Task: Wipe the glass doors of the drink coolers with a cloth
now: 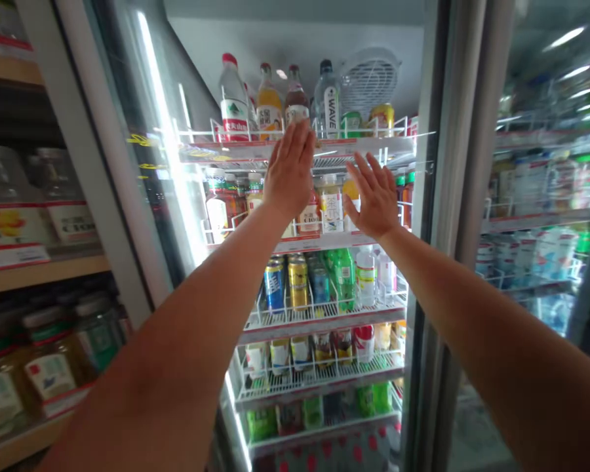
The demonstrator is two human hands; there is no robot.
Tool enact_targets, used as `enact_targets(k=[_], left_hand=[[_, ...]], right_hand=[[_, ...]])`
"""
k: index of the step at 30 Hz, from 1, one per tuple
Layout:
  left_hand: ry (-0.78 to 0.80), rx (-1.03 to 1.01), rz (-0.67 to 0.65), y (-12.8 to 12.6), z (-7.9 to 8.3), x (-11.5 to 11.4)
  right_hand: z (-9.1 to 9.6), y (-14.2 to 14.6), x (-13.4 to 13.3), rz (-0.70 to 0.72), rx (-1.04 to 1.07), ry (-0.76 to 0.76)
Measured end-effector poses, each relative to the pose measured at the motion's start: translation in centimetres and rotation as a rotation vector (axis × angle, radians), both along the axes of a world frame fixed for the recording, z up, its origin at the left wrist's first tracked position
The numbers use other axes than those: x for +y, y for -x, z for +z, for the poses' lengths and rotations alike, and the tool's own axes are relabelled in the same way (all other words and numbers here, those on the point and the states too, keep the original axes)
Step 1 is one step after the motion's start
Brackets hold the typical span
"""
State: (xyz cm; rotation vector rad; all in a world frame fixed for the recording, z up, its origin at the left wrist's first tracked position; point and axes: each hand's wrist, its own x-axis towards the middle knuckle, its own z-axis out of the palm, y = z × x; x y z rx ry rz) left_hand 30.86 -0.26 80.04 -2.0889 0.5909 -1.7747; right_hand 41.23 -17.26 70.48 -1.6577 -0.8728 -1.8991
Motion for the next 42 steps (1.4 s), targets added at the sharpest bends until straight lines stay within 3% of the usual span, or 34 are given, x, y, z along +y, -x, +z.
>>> enact_targets(k=[6,13,19,25,30,37,42], left_hand=[[-0.037,0.024,0.053,-2.2,1.0,-2.3],[-0.17,0.084,0.054,-1.8,-0.3,-3.4],[-0.14,0.068,0.09,1.5,-0.6,-0.1],[0.051,0.039,0.168,4.4,1.2,4.0],[0.161,-0.14,0.3,6.6,2.5,7.3],[0.199,-0.264,0.22,5.6,4.0,10.7],[0.144,-0.233,0.207,4.5,2.7,10.8]], right_hand=[[0.1,-0.1,-0.1,0.007,0.007,0.008],[0.1,-0.3,-0.1,0.004,-0.01,0.001],[0.1,-0.3,-0.2,0.003,-0.016,0.001],[0.0,-0.2,-0.2,0.009,-0.014,-0.001],[0.1,-0.2,-0.2,0.024,0.002,0.003],[0.1,-0.4,-0.2,0.033,0.012,0.01],[0.1,-0.1,-0.3,0.044,0.036,0.024]])
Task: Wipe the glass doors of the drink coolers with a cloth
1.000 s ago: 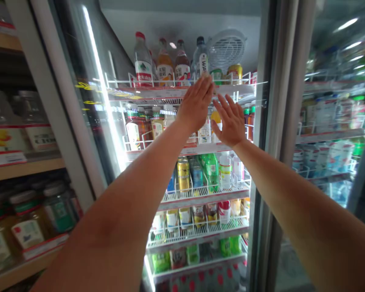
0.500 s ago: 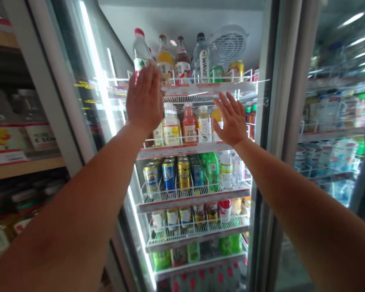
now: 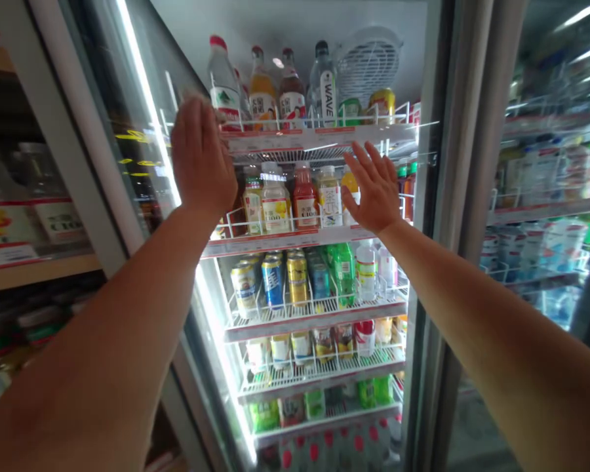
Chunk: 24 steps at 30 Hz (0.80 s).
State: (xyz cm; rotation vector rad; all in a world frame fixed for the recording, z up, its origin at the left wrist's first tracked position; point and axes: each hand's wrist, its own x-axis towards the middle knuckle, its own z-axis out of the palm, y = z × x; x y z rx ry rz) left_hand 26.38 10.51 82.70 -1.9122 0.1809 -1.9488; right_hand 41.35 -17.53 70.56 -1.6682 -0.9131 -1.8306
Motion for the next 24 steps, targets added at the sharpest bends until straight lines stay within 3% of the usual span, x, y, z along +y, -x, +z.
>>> enact_targets(k=[4,10,15,19,24], left_hand=[[-0.042,0.073,-0.038,0.3,-2.1,-1.0],[-0.024,0.225,-0.065,0.5,-5.6,-4.7],[-0.187,0.247,-0.071,-1.2,-8.3,-7.1],[-0.3,0.251,-0.093,-2.6,-8.4,-8.6],[-0.331,0.277,-0.1,-3.9,-6.5,-10.7]], right_hand=[[0.0,0.2,0.0,0.003,0.006,0.0],[0.0,0.0,0.1,0.009,0.003,-0.003],[0.0,0.0,0.1,0.005,-0.002,-0.006],[0.0,0.3,0.1,-0.018,-0.015,-0.017],[0.0,0.3,0.2,-0.042,-0.037,-0.03]])
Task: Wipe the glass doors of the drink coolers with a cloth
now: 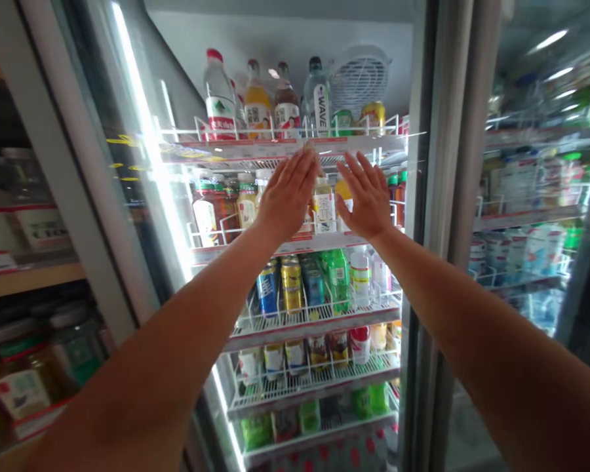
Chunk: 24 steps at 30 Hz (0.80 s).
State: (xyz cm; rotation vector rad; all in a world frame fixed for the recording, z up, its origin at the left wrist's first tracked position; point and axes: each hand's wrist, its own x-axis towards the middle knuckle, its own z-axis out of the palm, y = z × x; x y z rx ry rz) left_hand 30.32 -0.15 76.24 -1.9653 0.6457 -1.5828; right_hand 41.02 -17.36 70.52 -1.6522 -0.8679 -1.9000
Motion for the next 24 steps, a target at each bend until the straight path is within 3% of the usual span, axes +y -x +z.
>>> enact_targets(k=[7,14,17,20,24], left_hand=[[0.061,0.1,-0.056,-1.1,2.4,-2.4],[0.191,-0.007,0.049,-0.5,5.9,-2.0],[0.263,-0.092,0.131,0.2,7.7,-0.3],[0.343,-0.193,0.257,0.4,9.1,2.9],[0.293,-0.344,0.237,0.8,10.0,8.2]], right_hand=[[0.1,-0.1,-0.1,-0.016,0.024,0.015],[0.1,-0.2,-0.2,-0.001,0.021,0.014],[0.1,-0.2,-0.2,0.005,0.034,0.026],[0.1,-0.2,-0.2,0.012,0.033,0.023],[0.1,-0.1,-0.1,0.025,0.023,0.013]])
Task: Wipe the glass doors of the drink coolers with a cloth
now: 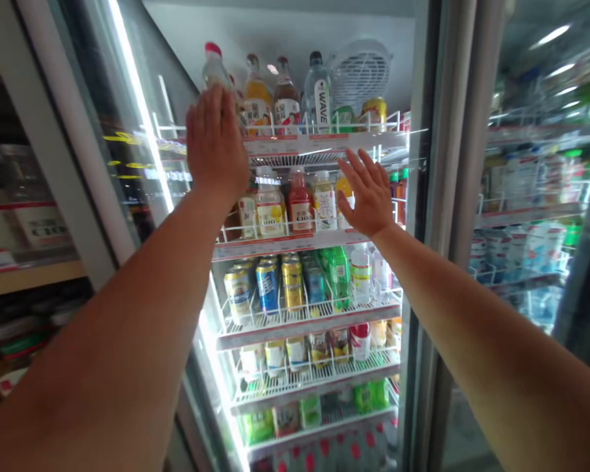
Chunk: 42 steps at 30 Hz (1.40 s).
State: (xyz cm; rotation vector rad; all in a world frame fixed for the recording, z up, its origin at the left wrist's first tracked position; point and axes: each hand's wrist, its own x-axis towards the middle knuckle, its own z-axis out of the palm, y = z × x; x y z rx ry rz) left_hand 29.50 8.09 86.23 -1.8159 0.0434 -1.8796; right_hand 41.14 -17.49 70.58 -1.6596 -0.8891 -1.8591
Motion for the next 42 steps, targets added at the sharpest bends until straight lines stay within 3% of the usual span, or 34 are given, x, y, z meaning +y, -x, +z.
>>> enact_targets(k=[3,5,12,17,24,28,32,37,42], left_hand=[[-0.022,-0.041,0.012,1.2,-0.7,2.7],[0.01,-0.037,0.011,2.4,-2.0,3.4],[0.051,0.09,-0.156,5.6,-9.7,1.7],[-0.066,0.124,-0.189,4.8,-13.5,1.1],[-0.171,0.161,-0.155,2.3,-16.0,-2.4],[-0.244,0.218,-0.151,0.8,-16.4,-4.7],[-0.292,0.27,-0.169,-0.4,-15.6,-6.6],[-0.323,0.305,-0.145,-1.6,-13.3,-8.8],[-0.305,0.329,-0.135,-2.7,-9.9,-10.6]], right_hand=[[0.0,0.0,0.0,0.002,-0.001,-0.006],[0.0,0.0,0.1,0.001,-0.007,-0.01],[-0.1,-0.2,0.1,0.017,-0.008,-0.001],[-0.2,-0.3,0.2,0.006,-0.042,-0.018],[-0.2,-0.1,0.3,0.007,-0.051,-0.026],[-0.1,0.0,0.3,-0.002,-0.046,-0.026],[-0.1,0.0,0.3,-0.023,-0.054,-0.038],[-0.1,-0.1,0.4,-0.023,-0.062,-0.039],[-0.1,-0.3,0.3,-0.022,-0.067,-0.038]])
